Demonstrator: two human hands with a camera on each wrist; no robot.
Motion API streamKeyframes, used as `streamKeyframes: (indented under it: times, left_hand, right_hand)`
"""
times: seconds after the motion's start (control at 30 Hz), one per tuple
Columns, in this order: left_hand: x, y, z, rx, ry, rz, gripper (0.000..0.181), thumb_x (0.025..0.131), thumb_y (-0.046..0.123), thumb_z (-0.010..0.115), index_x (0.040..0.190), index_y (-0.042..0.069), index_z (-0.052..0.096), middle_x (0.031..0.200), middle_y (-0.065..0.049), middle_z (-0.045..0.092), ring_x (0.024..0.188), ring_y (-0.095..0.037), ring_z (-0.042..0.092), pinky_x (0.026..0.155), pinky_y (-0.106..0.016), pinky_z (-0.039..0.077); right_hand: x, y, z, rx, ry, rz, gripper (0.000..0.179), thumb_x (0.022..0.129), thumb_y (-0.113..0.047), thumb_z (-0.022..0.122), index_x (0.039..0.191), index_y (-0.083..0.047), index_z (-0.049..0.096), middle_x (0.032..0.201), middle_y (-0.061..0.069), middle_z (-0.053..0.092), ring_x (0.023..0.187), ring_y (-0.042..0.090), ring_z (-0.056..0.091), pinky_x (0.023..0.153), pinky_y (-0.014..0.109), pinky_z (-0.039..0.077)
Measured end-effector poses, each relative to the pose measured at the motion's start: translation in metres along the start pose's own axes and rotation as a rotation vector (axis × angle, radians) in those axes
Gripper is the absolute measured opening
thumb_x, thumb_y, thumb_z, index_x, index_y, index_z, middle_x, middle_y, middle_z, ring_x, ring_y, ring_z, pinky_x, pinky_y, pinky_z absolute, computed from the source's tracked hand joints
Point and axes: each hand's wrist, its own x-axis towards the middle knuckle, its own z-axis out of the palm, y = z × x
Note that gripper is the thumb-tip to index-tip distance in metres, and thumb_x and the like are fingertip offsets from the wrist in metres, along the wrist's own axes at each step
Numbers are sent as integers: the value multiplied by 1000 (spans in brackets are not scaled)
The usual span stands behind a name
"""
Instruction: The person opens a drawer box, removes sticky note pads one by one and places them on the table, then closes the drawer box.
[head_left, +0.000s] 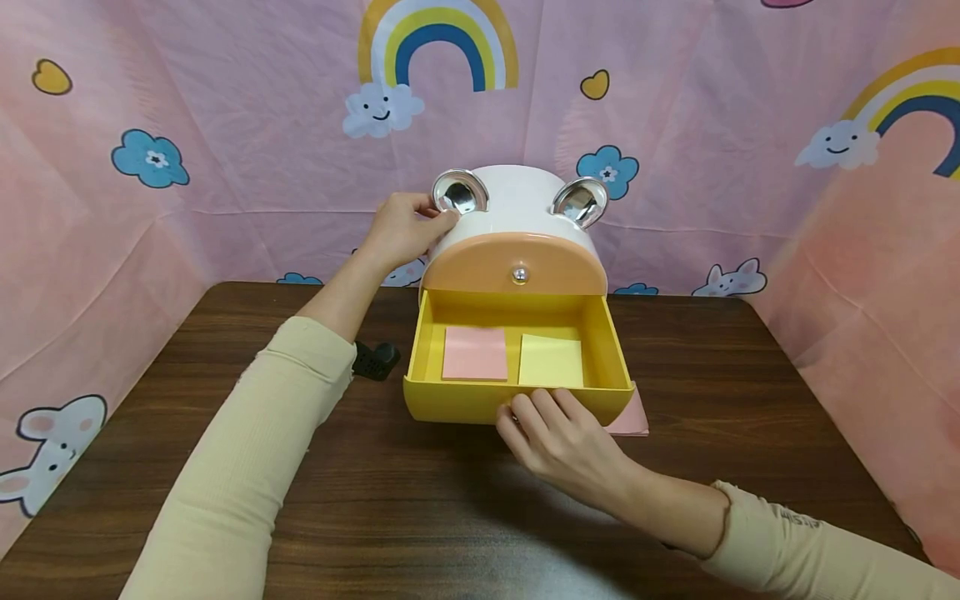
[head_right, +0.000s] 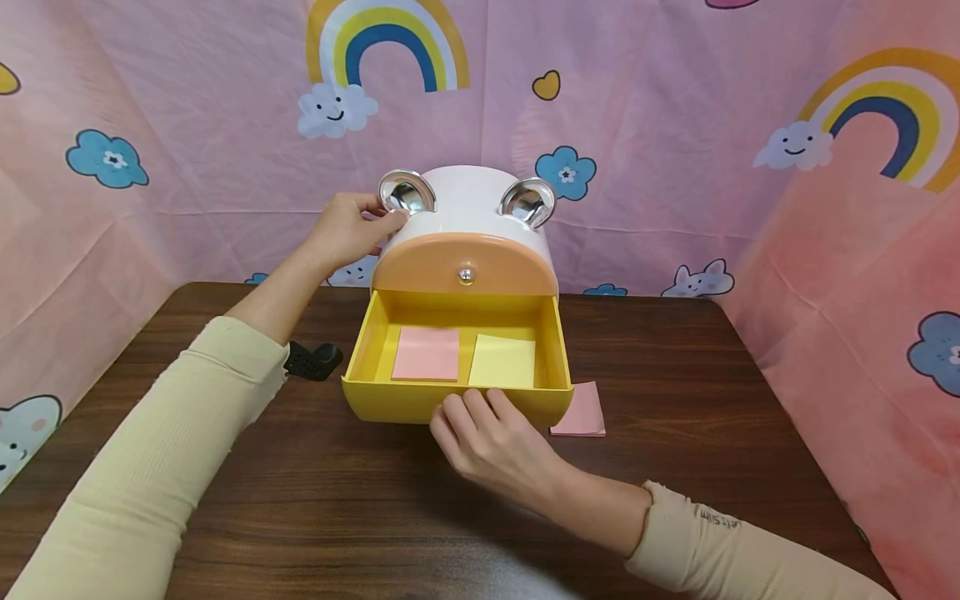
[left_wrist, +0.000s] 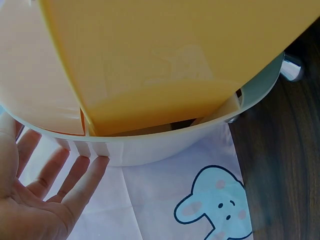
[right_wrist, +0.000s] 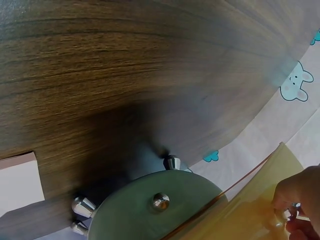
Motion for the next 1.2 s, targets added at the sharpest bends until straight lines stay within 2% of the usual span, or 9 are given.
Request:
streamKeyframes:
  times: [0.27, 0.53, 0.83, 1.0, 1.2]
  left_hand:
    - [0, 0, 0, -9, 2, 1, 30, 89, 33, 58, 86, 3, 63, 102, -11, 62, 56, -13, 59, 52, -22, 51]
    - [0, 0, 0, -1, -2, -8, 30, 89, 34, 58, 88, 4, 63, 103, -11, 61, 56, -13, 59, 57, -29, 54]
    - [0, 1, -1, -2, -5, -6, 30, 88, 33, 58, 89, 4, 64, 104, -12, 62, 57, -14, 60, 55, -27, 53]
    - [1, 1, -1, 0, -9, -16, 31, 88, 34, 58, 89, 4, 64, 104, -11, 62, 57, -13, 60, 60, -32, 55]
    - [1, 2, -1, -4, -10, -25, 30, 88, 34, 58, 92, 5, 65, 104, -11, 62, 57, -12, 60, 54, -25, 53]
  right_hand:
    - [0, -1, -2, 1, -14, -1, 20, 92, -4, 40, 84, -3, 58, 70, 5, 45, 57, 17, 43, 51, 23, 36]
    - [-1, -2, -2, 9, -17, -1, 20, 92, -3, 39, 85, -2, 58, 69, 6, 44, 56, 17, 41, 49, 23, 33]
    - [-1, -2, -4, 6, -16, -6, 20, 92, -3, 38, 84, -2, 57, 69, 6, 43, 56, 17, 40, 49, 23, 33]
    - [-3, -3, -4, 17, -16, -3, 20, 92, -3, 39, 85, -2, 57, 69, 6, 44, 56, 18, 41, 50, 24, 34]
    - [-11, -7, 1, 36, -41, -1, 19, 92, -4, 40, 87, -1, 57, 70, 8, 44, 57, 20, 42, 51, 26, 36]
